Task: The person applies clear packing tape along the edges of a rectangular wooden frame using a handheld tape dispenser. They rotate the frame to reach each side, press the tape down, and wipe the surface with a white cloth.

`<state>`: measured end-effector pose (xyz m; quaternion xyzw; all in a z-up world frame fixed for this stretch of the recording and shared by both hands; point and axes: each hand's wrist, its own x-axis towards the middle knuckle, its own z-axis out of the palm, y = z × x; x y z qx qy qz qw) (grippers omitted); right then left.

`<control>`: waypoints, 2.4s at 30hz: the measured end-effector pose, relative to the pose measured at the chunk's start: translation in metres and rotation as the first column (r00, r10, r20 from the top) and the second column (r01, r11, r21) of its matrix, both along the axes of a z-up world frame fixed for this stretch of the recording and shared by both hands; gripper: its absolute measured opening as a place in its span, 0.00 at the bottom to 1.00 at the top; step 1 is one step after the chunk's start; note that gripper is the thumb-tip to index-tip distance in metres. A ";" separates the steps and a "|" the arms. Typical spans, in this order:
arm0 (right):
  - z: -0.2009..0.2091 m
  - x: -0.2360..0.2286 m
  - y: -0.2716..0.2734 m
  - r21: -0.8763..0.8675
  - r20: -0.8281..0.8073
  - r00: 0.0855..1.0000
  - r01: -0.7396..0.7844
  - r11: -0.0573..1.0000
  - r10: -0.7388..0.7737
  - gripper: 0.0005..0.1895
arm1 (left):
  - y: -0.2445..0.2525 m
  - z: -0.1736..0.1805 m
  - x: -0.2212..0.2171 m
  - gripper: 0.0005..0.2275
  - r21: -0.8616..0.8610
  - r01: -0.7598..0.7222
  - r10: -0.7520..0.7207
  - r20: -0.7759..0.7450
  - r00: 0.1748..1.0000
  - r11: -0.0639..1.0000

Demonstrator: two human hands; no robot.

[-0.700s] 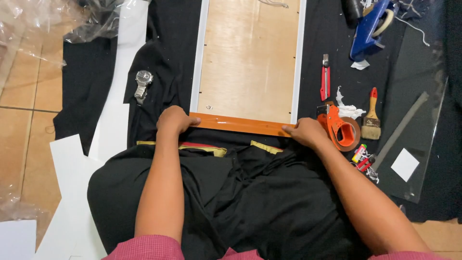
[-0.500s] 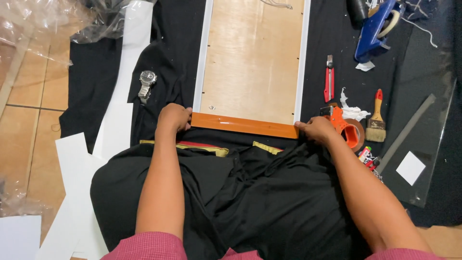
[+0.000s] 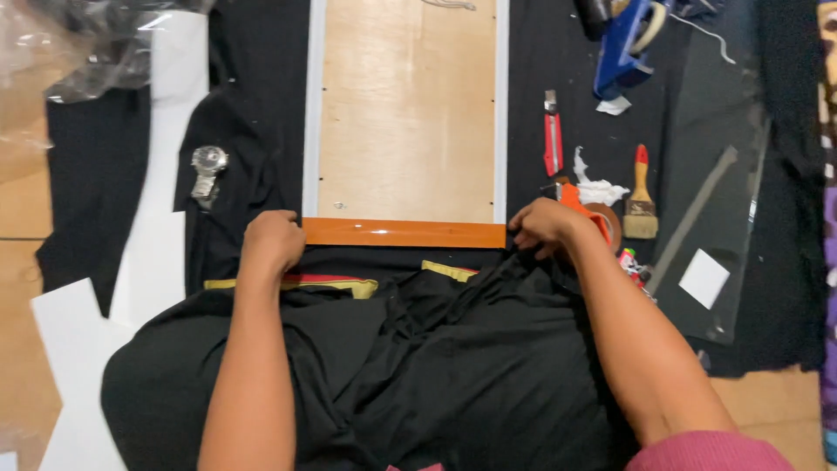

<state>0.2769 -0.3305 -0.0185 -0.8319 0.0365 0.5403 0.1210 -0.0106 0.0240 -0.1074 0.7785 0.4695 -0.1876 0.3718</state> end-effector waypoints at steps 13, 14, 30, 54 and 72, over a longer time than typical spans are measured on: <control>-0.074 0.023 -0.040 0.133 0.207 0.978 -0.009 0.991 -0.019 0.25 | -0.034 0.083 0.016 0.25 -0.022 -0.103 0.105 0.127 0.986 0.994; -0.028 0.008 -0.017 0.033 0.101 0.837 -0.543 0.839 0.537 0.26 | -0.038 0.082 0.015 0.26 -0.027 -0.061 0.063 0.103 0.993 0.998; -0.055 -0.164 0.053 0.003 0.597 0.384 -0.879 0.478 0.704 0.47 | -0.157 0.069 0.032 0.36 0.065 0.665 -0.661 -0.068 0.747 0.744; 0.006 -0.032 0.050 0.221 0.605 0.794 -0.099 0.970 -0.057 0.39 | -0.046 0.073 0.058 0.30 0.112 -0.062 0.017 0.363 0.932 0.992; -0.006 0.007 0.065 0.390 0.471 0.789 0.214 0.896 -0.394 0.44 | -0.044 0.081 0.072 0.39 0.020 -0.309 0.300 0.180 0.937 0.951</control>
